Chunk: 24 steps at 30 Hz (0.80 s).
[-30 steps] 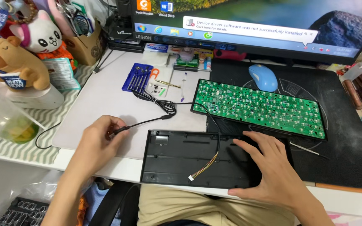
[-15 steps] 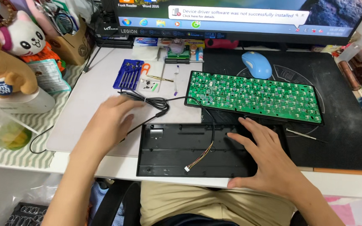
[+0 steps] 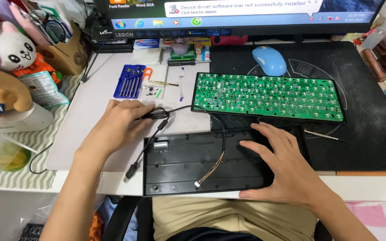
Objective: The person disassembles the outer case of a mechanical keyboard, handles the internal circuit board and cables, and connects a wire to a white plastic port on the board.
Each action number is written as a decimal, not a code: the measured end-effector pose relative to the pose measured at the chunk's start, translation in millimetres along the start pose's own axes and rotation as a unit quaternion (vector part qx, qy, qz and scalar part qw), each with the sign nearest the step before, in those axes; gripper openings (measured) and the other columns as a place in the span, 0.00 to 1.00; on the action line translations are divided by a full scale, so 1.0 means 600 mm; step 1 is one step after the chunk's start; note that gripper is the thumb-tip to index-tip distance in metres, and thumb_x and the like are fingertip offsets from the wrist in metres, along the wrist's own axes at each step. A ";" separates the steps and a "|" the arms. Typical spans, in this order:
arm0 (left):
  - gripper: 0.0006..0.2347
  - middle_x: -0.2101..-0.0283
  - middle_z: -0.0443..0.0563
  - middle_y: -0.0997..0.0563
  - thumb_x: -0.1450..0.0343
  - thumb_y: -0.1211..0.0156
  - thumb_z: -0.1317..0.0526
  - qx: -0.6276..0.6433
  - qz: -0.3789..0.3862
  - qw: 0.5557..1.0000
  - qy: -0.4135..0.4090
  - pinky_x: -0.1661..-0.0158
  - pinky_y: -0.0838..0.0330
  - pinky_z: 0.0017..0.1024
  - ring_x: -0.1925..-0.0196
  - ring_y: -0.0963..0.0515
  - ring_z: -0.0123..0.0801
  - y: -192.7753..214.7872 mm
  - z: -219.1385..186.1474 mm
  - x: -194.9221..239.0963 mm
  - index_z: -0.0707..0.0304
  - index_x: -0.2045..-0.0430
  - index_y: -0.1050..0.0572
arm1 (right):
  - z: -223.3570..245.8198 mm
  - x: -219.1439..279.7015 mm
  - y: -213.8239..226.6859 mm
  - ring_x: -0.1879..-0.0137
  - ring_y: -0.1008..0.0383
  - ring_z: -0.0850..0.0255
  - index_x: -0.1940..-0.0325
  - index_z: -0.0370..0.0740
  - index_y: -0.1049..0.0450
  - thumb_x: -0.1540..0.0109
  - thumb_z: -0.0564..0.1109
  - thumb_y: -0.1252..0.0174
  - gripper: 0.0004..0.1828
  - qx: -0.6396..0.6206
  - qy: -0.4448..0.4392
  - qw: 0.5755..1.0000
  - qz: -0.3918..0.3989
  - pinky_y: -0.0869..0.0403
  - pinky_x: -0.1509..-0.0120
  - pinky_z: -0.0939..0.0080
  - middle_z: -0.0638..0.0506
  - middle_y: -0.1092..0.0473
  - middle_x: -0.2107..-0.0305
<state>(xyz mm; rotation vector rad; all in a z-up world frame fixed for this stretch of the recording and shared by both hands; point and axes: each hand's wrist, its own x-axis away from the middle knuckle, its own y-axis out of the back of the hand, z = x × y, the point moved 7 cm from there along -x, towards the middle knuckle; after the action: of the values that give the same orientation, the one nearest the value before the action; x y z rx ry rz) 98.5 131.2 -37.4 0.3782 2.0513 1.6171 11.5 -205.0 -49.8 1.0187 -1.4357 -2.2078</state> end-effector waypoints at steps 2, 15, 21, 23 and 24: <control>0.17 0.52 0.52 0.19 0.26 0.43 0.57 0.016 0.005 1.000 -0.003 0.51 0.37 0.43 0.49 0.22 0.47 -0.008 0.004 0.004 0.62 0.43 0.23 | 0.001 0.002 0.001 0.23 0.43 0.43 0.34 0.53 0.34 0.61 0.78 0.23 0.59 0.007 0.005 1.000 -0.012 0.43 0.27 0.39 0.40 0.43 0.30; 0.10 0.53 0.52 0.15 0.27 0.43 0.65 0.159 -0.042 0.986 -0.026 0.47 0.27 0.36 0.51 0.17 0.40 0.091 -0.105 -0.007 0.64 0.55 0.19 | 0.000 -0.004 -0.006 0.22 0.48 0.42 0.29 0.52 0.35 0.58 0.80 0.25 0.61 0.007 -0.012 0.998 0.053 0.47 0.26 0.39 0.38 0.46 0.28; 0.11 0.58 0.55 0.21 0.28 0.38 0.63 0.145 -0.087 0.974 -0.150 0.56 0.30 0.45 0.59 0.23 0.50 -0.006 -0.239 -0.027 0.66 0.54 0.19 | -0.004 0.000 -0.012 0.21 0.50 0.41 0.28 0.53 0.37 0.57 0.83 0.28 0.62 0.027 -0.001 0.998 0.055 0.47 0.25 0.37 0.36 0.48 0.27; 0.13 0.52 0.57 0.23 0.25 0.42 0.60 0.082 -0.086 0.982 -0.148 0.55 0.31 0.44 0.53 0.25 0.50 -0.032 -0.259 -0.033 0.66 0.50 0.21 | -0.002 -0.001 -0.014 0.21 0.49 0.40 0.28 0.53 0.37 0.57 0.85 0.30 0.63 0.026 0.002 0.998 0.054 0.47 0.26 0.37 0.35 0.48 0.27; 0.15 0.46 0.58 0.25 0.23 0.46 0.57 0.018 -0.085 0.986 -0.144 0.54 0.33 0.43 0.48 0.27 0.50 -0.047 -0.271 -0.040 0.65 0.46 0.23 | -0.003 0.000 -0.012 0.22 0.48 0.38 0.28 0.52 0.37 0.58 0.86 0.31 0.64 0.025 0.006 0.998 0.052 0.46 0.26 0.37 0.34 0.48 0.27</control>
<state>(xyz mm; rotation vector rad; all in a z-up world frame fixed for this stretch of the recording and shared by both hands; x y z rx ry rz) 33.0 -22.3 -31.8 0.4124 1.8421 1.3400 13.5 -202.9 -56.9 0.9500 -1.5094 -2.0989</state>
